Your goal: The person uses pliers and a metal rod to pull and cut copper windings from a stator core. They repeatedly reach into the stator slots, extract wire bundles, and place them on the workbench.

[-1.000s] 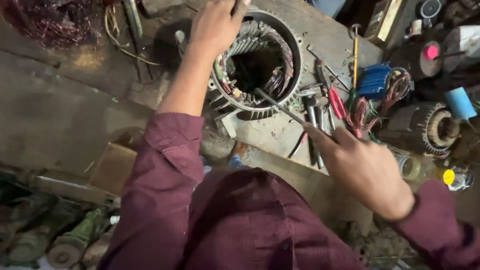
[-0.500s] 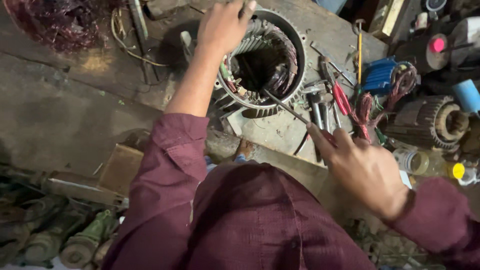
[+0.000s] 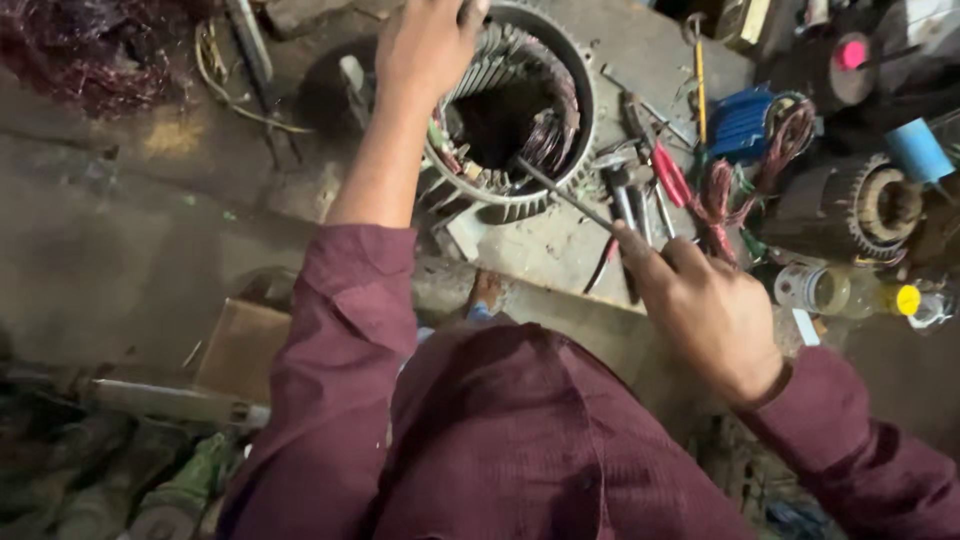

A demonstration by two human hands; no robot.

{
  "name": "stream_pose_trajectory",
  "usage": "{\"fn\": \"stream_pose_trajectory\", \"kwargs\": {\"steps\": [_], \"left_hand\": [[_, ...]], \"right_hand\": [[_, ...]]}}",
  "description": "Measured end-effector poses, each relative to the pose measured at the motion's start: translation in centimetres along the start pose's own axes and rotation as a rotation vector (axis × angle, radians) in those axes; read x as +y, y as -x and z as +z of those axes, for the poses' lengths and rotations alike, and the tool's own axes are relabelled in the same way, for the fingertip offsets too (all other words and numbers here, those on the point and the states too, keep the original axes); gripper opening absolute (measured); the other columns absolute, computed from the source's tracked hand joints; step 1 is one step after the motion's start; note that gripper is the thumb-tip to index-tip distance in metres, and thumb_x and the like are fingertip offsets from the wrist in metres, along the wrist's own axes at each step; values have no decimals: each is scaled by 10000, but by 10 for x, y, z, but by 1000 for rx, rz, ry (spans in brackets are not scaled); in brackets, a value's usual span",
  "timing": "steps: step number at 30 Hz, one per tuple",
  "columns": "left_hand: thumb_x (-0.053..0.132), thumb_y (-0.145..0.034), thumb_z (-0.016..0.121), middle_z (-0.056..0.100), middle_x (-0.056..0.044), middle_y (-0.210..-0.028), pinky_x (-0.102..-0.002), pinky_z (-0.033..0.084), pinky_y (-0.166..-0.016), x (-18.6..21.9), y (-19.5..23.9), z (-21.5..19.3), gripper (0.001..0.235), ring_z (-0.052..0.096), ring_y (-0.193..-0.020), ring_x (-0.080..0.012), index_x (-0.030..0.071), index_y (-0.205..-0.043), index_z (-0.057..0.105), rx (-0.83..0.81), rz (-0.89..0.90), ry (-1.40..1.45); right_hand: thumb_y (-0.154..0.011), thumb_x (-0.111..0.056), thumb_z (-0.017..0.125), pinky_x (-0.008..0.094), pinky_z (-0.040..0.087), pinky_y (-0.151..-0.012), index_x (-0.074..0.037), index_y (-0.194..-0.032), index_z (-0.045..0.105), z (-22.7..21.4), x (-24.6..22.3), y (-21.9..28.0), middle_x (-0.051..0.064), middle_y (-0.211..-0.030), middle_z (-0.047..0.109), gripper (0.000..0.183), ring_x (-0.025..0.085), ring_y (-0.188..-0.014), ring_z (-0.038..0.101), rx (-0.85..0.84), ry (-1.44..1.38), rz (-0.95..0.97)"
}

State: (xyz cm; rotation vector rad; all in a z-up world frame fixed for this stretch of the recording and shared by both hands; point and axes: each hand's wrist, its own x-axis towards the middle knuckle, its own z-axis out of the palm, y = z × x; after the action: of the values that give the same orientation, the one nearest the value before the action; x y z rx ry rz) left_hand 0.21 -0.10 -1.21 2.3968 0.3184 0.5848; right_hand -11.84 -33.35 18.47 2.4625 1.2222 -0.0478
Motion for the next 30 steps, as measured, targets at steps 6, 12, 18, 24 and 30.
{"fn": "stream_pose_trajectory", "kwargs": {"steps": [6, 12, 18, 24, 30], "left_hand": [[439, -1017, 588, 730, -226, -934, -579, 537, -740, 2, -6, 0, 339, 680, -851, -482, 139, -1105, 719, -14, -12, 75], [425, -1018, 603, 732, -217, -958, -587, 529, -727, -6, -7, 7, 321, 682, -853, -476, 136, -1101, 716, 12, 3, 81], [471, -1032, 590, 734, -214, -1007, -567, 535, -776, -2, -14, 7, 376, 685, -913, -458, 126, -1111, 719, -52, -25, 103], [496, -979, 627, 736, -229, -980, -569, 529, -760, -5, -18, -2, 414, 676, -885, -477, 115, -1104, 729, 1, -27, 102], [456, -985, 665, 736, -241, -905, -563, 529, -738, -1, -16, -7, 420, 683, -846, -476, 59, -1113, 707, -40, 0, 144]], "right_hand": [[-972, -322, 551, 276, 450, -370, -313, -1595, 364, 8, 31, -20, -29, -686, 597, 650, 101, -426, 498, -786, -1198, 501], [-1035, -395, 505, 345, 422, -389, -308, -1549, 448, -37, 31, -71, 69, -682, 587, 524, 176, -460, 480, -947, -1070, 568], [-1003, -375, 565, 393, 514, -560, -105, -1295, 597, -16, -12, -55, 114, -722, 687, 399, 196, -567, 659, -448, -901, 394], [-930, -389, 679, 459, 540, -618, -128, -1113, 678, 20, 29, -42, 188, -719, 716, 319, 310, -628, 684, -587, -799, 455], [-898, -271, 688, 439, 548, -632, -72, -1048, 645, 50, 7, -18, 188, -765, 725, 253, 333, -657, 731, -431, -746, 475]]}}
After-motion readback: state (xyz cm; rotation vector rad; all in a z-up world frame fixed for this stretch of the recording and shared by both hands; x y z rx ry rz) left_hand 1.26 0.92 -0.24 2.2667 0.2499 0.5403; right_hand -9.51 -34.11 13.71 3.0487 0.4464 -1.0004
